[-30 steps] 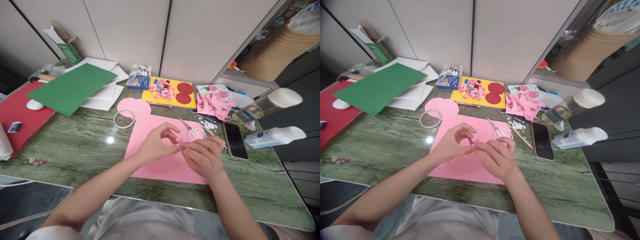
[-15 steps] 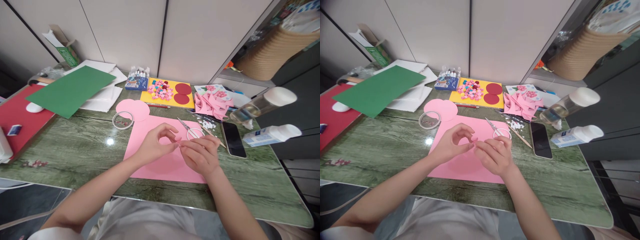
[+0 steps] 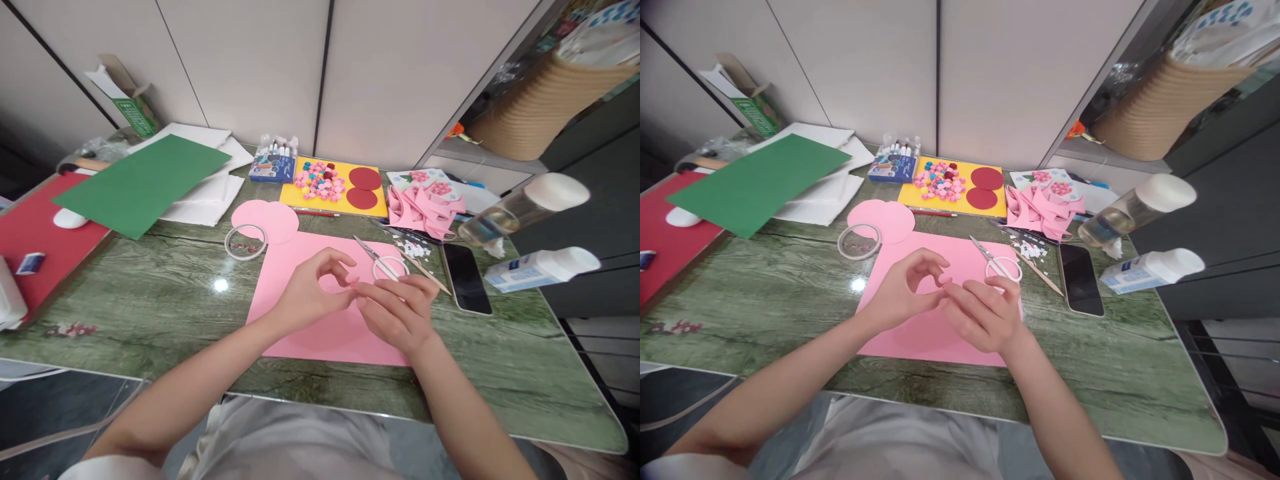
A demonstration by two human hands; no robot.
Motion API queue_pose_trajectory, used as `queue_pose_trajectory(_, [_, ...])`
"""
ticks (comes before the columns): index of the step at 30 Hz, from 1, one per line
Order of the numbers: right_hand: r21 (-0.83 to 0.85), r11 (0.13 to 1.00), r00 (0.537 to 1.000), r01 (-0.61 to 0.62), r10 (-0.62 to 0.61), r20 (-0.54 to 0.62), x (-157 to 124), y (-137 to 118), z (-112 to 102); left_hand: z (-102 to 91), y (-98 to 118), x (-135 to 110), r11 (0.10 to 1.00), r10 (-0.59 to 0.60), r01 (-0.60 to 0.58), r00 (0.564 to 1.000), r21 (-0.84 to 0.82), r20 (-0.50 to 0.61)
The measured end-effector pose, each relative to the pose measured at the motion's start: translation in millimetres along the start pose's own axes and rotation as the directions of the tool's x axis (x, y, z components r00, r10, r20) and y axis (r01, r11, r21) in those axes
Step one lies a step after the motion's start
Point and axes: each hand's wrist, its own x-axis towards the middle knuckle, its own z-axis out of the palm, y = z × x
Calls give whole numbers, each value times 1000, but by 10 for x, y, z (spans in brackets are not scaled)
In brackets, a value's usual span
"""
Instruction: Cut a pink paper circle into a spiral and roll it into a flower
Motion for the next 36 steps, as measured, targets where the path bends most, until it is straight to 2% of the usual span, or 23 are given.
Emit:
queue_pose_trajectory(6, [-19,998,998,58,-58,-3,42,-5,-34,10,-10,-8,1000,11,-11,1000,23,-23])
queue_pose_trajectory(12, [-29,999,999,43,-42,26,69,26,-91,-16,36,-23,997,79,-79,997,11,-8])
queue_pose_trajectory(18, [0,998,998,55,-55,37,71,34,-119,-20,28,-32,996,71,-65,993,69,-93])
queue_pose_trajectory(24, [24,997,996,80,-81,43,78,38,-139,-2,41,-31,993,56,-43,991,107,-118])
queue_pose_trajectory(36, [56,994,993,98,-102,59,109,28,-150,-28,52,-34,979,82,-68,994,190,-69])
